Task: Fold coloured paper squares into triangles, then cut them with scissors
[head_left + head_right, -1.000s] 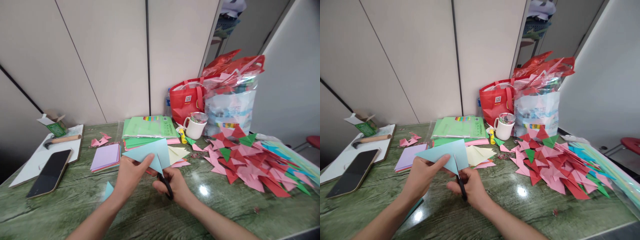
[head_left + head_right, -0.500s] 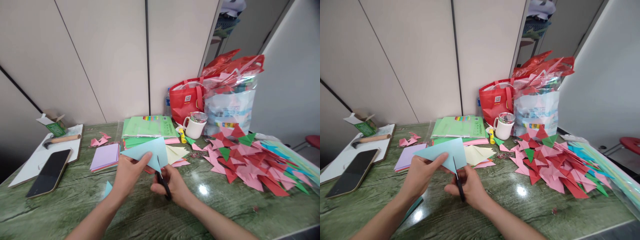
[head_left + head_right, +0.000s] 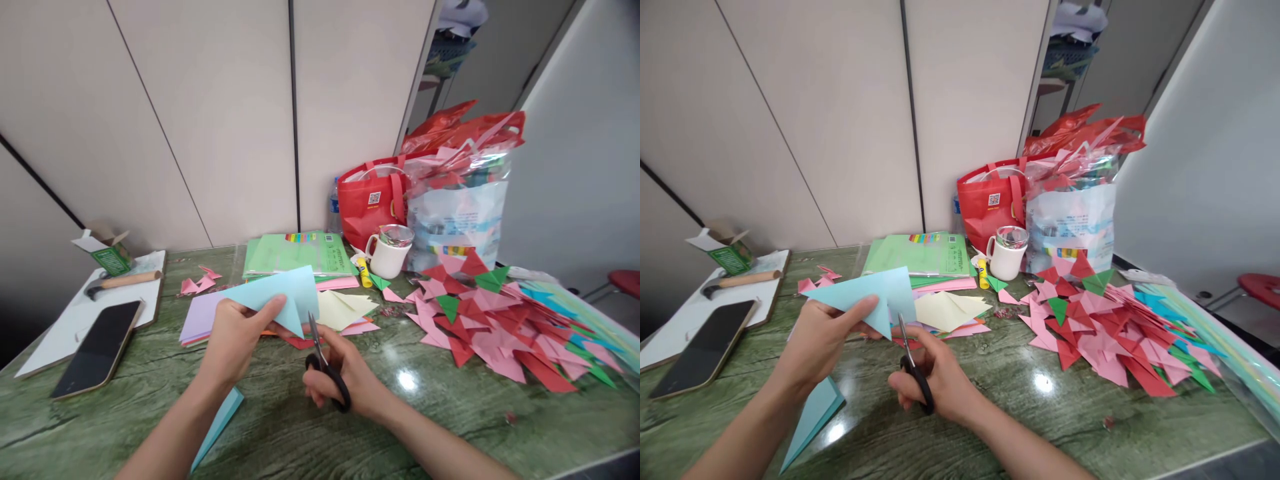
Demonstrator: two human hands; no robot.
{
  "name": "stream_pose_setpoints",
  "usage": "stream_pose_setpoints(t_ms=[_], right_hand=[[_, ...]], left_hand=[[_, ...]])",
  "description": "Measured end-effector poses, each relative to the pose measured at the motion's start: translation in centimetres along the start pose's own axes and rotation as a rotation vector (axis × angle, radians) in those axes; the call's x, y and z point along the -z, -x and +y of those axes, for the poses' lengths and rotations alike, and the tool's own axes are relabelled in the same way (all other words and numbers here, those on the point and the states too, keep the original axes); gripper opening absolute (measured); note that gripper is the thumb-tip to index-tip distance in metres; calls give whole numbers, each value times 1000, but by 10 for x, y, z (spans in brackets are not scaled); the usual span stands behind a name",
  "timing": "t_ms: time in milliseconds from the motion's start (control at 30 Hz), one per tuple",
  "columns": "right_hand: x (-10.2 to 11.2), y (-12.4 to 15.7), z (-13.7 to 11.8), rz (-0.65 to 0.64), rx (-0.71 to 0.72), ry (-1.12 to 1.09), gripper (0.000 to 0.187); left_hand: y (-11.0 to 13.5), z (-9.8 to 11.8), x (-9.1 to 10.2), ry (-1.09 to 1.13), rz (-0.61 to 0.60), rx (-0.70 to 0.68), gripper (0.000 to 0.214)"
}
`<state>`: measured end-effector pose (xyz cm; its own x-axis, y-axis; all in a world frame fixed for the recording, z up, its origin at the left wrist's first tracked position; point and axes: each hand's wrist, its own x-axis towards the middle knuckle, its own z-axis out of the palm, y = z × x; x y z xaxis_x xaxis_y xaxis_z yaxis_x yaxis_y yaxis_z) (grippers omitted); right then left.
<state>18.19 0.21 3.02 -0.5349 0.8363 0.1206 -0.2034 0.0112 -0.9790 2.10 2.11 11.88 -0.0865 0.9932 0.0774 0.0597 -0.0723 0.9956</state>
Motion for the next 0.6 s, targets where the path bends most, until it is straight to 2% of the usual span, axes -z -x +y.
stream_pose_setpoints(t_ms=[133, 333, 467, 600], right_hand=[[2, -1, 3, -13, -16, -13, 74], [0, -3, 4, 21, 31, -26, 71], [0, -3, 6, 60, 41, -25, 63], [2, -5, 7, 95, 98, -17, 40]], left_hand=[[1, 1, -2, 51, -103, 44, 21], [4, -3, -7, 94, -150, 74, 21], [8, -7, -15, 57, -122, 94, 19], [11, -11, -21, 30, -103, 81, 23]])
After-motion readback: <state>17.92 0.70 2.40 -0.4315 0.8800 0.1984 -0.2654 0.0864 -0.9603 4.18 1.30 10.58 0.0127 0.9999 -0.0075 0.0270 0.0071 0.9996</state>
